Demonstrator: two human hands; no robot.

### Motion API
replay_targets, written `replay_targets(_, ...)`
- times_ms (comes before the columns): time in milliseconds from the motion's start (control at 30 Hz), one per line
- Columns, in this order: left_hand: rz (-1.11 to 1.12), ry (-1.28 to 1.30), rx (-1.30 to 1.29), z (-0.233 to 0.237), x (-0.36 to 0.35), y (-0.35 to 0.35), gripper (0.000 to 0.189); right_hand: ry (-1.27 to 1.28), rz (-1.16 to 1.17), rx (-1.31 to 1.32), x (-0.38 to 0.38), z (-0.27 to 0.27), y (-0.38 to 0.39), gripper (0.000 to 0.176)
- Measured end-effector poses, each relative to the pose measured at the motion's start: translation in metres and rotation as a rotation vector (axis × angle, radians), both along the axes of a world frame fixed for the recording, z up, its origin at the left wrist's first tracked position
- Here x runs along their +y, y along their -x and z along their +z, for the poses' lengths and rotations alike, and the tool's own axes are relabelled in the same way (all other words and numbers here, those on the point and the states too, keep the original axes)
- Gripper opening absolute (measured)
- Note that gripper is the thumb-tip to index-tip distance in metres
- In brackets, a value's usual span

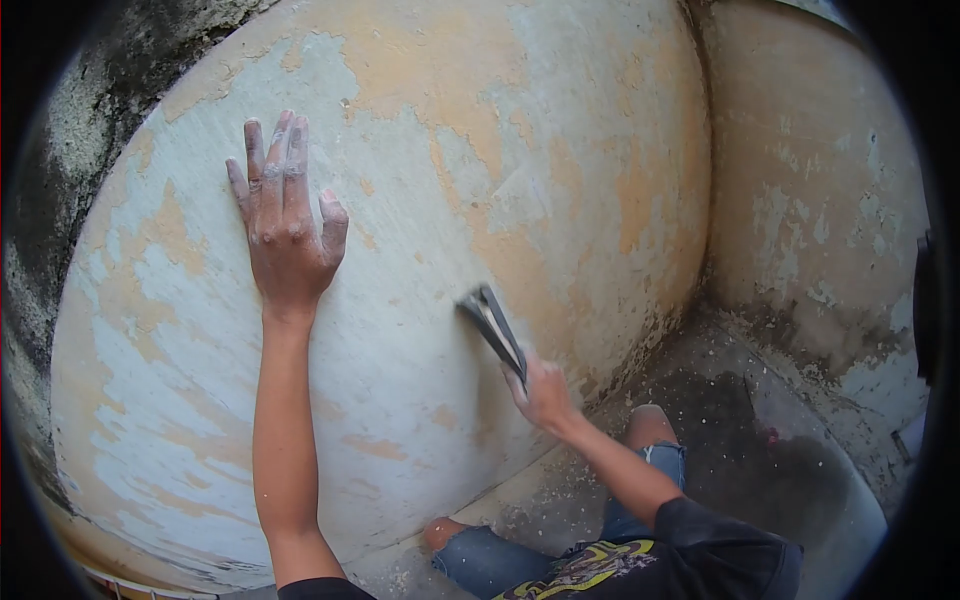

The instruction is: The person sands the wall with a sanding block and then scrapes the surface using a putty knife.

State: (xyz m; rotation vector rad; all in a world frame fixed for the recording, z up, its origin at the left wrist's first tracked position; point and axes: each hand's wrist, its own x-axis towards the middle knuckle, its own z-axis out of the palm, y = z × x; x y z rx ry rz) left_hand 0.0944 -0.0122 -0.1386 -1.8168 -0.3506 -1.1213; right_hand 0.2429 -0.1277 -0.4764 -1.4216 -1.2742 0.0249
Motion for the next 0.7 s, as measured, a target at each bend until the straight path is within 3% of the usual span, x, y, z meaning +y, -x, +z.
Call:
replay_targets(133, -0.009, -0.02, -0.003, -0.002, 0.0, 0.001, 0.066, -0.077, -0.018, 0.009, 0.016, 0.096, -0.016, 0.045)
replay_targets(267, -0.012, -0.015, -0.01, -0.002, 0.0, 0.002, 0.066, 0.046, -0.035, -0.003, 0.0, 0.009, 0.016, 0.044)
replay_targets(367, -0.013, 0.007, 0.008, 0.0, -0.002, 0.0, 0.064, -0.066, 0.05, 0.06, -0.002, 0.011, 0.021, 0.031)
replay_targets(500, -0.04, 0.025, -0.014, -0.001, -0.002, 0.0, 0.065, -0.032, 0.059, -0.03, 0.006, 0.14, 0.005, 0.03)
replay_targets(600, -0.044, 0.006, -0.021, -0.001, -0.002, 0.003, 0.065, -0.043, 0.0, -0.081, 0.012, 0.12, 0.005, 0.04)
replay_targets(667, -0.043, -0.011, -0.033, 0.0, -0.002, 0.003, 0.065, -0.064, 0.008, -0.062, 0.004, 0.068, 0.009, 0.038)
replay_targets(700, -0.028, -0.003, -0.03, 0.0, -0.002, 0.003, 0.064, -0.079, 0.018, -0.04, -0.001, 0.073, 0.01, 0.035)
